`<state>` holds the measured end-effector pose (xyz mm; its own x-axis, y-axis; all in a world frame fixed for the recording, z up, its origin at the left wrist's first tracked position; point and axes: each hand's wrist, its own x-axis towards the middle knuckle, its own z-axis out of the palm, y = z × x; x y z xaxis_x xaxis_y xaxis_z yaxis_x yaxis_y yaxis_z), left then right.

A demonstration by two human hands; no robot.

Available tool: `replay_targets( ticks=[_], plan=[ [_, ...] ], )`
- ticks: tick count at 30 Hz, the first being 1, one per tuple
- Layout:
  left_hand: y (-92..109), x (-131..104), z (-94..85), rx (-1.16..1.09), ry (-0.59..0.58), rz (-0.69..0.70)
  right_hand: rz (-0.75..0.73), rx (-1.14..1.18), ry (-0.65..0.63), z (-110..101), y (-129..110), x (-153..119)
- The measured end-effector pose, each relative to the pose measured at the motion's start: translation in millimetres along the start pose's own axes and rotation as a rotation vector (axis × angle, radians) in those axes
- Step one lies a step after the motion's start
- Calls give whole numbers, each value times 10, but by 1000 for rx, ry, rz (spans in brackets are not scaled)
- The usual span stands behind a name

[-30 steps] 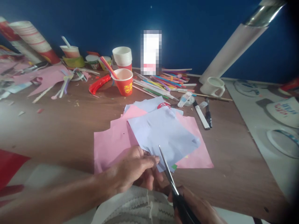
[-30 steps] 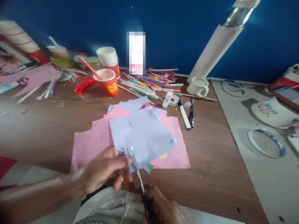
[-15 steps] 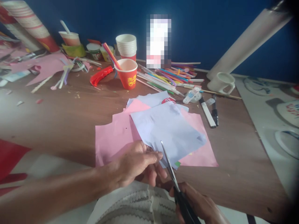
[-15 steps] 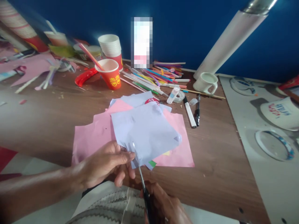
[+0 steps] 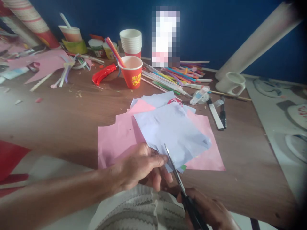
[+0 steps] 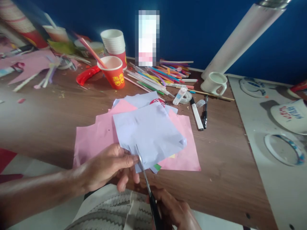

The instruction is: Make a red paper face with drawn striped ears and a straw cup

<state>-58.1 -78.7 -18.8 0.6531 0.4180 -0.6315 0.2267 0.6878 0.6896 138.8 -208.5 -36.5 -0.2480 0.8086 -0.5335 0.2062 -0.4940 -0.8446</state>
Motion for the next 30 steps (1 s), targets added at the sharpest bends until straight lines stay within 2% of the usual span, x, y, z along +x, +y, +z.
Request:
replay_targets(
  ticks=[2, 5, 9, 19, 21, 24, 30],
  plan=[
    [18, -4, 9, -17, -15, 6, -41, 4, -38, -51, 113, 54],
    [45, -6, 22, -39, -28, 16, -32, -7, -187, -101, 265, 100],
    [54, -4, 26, -46, -27, 20, -6, -45, -98, -90, 321, 48],
    [75, -20, 40, -64, -33, 40, 76, 36, -183, -129, 234, 137],
    [66, -17, 34, -56, -23, 35, 44, 51, -120, -108, 187, 102],
    [45, -16, 23, -47, -15, 32, -1, 7, 50, -58, 87, 0],
    [58, -30, 33, -48, -14, 57, -26, -38, 37, -53, 30, -39]
  ],
)
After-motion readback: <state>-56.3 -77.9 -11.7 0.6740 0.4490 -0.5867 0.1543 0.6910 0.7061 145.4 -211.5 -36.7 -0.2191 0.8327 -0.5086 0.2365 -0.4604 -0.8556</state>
